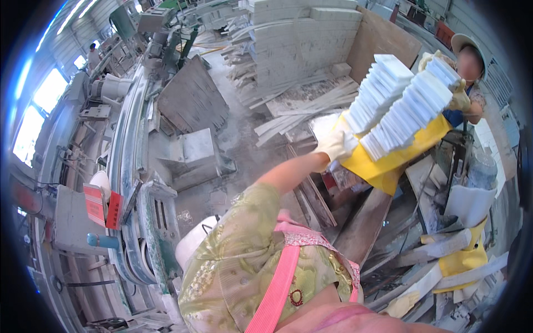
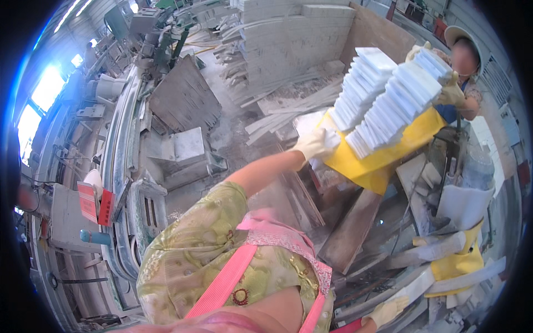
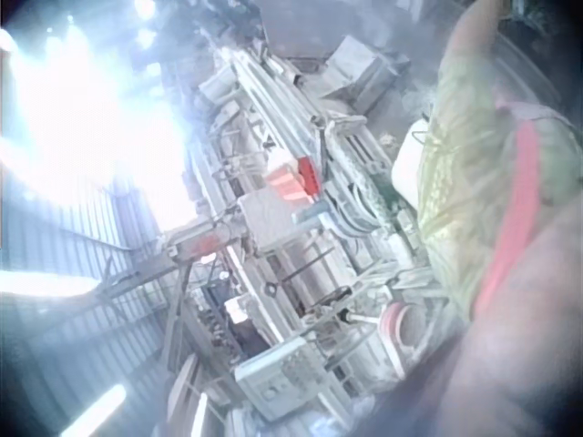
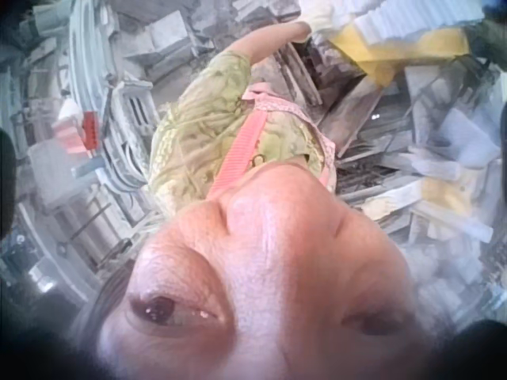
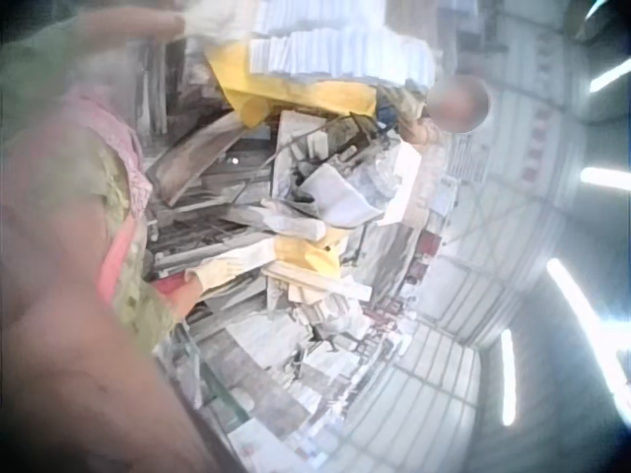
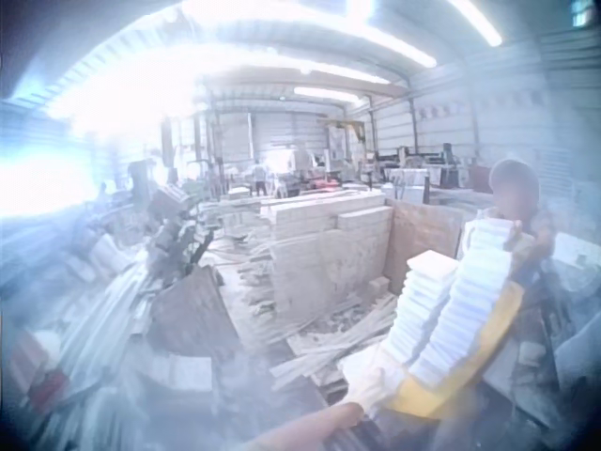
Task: The person repeatedly picks up stacks of white rectangular items from a yellow tray and places them onto a larger pile. The person also handles a white plastic basket, moving it aside to access the workspace.
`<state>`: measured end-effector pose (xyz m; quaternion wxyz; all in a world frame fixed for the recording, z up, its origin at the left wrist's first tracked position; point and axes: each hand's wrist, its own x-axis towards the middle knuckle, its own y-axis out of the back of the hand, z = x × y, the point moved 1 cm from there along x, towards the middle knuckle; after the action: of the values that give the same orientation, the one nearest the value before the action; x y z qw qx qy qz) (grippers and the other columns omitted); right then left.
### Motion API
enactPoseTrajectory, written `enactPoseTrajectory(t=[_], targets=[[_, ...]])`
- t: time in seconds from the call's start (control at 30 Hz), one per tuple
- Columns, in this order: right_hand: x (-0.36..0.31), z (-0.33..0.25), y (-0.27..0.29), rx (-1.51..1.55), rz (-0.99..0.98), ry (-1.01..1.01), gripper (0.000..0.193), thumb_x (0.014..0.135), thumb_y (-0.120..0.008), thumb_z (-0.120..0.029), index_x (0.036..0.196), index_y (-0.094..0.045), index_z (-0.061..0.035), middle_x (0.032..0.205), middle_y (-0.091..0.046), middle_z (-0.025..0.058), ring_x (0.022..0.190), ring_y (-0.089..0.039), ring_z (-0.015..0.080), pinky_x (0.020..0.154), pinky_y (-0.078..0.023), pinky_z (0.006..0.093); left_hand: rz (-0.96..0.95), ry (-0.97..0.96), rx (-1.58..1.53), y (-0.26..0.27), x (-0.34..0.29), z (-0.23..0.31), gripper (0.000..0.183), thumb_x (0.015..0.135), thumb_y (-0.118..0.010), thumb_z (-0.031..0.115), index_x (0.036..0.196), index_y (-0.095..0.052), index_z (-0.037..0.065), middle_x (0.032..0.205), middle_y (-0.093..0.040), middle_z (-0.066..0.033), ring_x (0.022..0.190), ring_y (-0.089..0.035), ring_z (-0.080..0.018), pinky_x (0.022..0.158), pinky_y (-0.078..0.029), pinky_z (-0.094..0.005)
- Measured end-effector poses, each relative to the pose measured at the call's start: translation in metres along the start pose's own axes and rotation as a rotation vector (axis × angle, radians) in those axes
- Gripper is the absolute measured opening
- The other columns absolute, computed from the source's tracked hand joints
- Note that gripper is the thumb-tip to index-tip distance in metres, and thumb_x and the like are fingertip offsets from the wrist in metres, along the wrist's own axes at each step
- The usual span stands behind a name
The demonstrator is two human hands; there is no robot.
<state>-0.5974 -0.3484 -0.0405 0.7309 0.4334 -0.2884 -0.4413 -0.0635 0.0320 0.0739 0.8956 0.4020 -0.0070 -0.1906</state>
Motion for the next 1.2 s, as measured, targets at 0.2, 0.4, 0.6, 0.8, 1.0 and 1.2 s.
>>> enactPoseTrajectory(t=[0.2,0.4,0.6,0.8,1.0,1.2], targets=[[0.018,0.037,0.010,0.271,-0.053,-0.024,0.047,0.098,-0.064,-0.028,0.123,-0.062,0.0116,0.115,-0.066,0.0242,0.101,-0.066,0.0360,0.087,-0.058,0.0425,0.032,-0.029,-0.009,-0.005,0.003,-0.007,0.057,0.075,-0.077,0.039,0.115,-0.069,-0.002,0.112,-0.071,-0.0248,0.108,-0.070,-0.0372,0.090,-0.057,-0.0432],[-0.011,-0.076,0.124,1.498,-0.057,-0.036,0.043,0.103,-0.060,-0.035,0.120,-0.064,0.0044,0.102,-0.071,0.0154,0.089,-0.067,0.0254,0.078,-0.053,0.0395,-0.088,-0.232,0.182,0.008,0.019,-0.014,0.067,0.073,-0.082,0.055,0.106,-0.073,-0.003,0.104,-0.073,-0.0229,0.099,-0.070,-0.0361,0.089,-0.055,-0.0429],[-0.085,-0.324,0.277,2.075,-0.161,0.323,0.047,0.107,-0.054,-0.032,0.126,-0.061,0.0110,0.112,-0.069,0.0134,0.097,-0.064,0.0191,0.090,-0.050,0.0352,-0.184,-0.318,0.186,0.018,0.025,-0.020,0.071,0.078,-0.078,0.054,0.121,-0.068,-0.001,0.110,-0.073,-0.0214,0.105,-0.070,-0.0347,0.091,-0.054,-0.0422],[-0.088,-0.457,0.311,2.083,0.008,0.140,0.043,0.106,-0.059,-0.030,0.122,-0.063,0.0094,0.112,-0.068,0.0137,0.099,-0.063,0.0191,0.087,-0.051,0.0329,-0.149,-0.310,0.123,0.006,0.030,-0.029,0.073,0.082,-0.074,0.058,0.118,-0.067,-0.005,0.108,-0.072,-0.0250,0.104,-0.071,-0.0384,0.089,-0.055,-0.0447],[-0.055,-0.496,0.265,2.010,-0.012,0.320,0.041,0.104,-0.062,-0.034,0.118,-0.066,0.0047,0.107,-0.070,0.0113,0.098,-0.064,0.0186,0.088,-0.052,0.0346,-0.278,-0.349,0.125,0.013,0.042,-0.037,0.069,0.077,-0.079,0.051,0.117,-0.067,-0.004,0.109,-0.071,-0.0235,0.104,-0.070,-0.0377,0.090,-0.055,-0.0427],[-0.033,-0.513,0.232,1.906,-0.119,0.555,0.070,0.098,-0.070,-0.041,0.146,-0.043,0.0029,0.131,-0.064,0.0185,0.118,-0.063,0.0266,0.096,-0.052,0.0388,-0.433,-0.316,0.206,0.008,0.050,-0.014,0.079,0.071,-0.083,0.049,0.124,-0.061,-0.006,0.111,-0.070,-0.0248,0.105,-0.069,-0.0410,0.089,-0.056,-0.0455]])
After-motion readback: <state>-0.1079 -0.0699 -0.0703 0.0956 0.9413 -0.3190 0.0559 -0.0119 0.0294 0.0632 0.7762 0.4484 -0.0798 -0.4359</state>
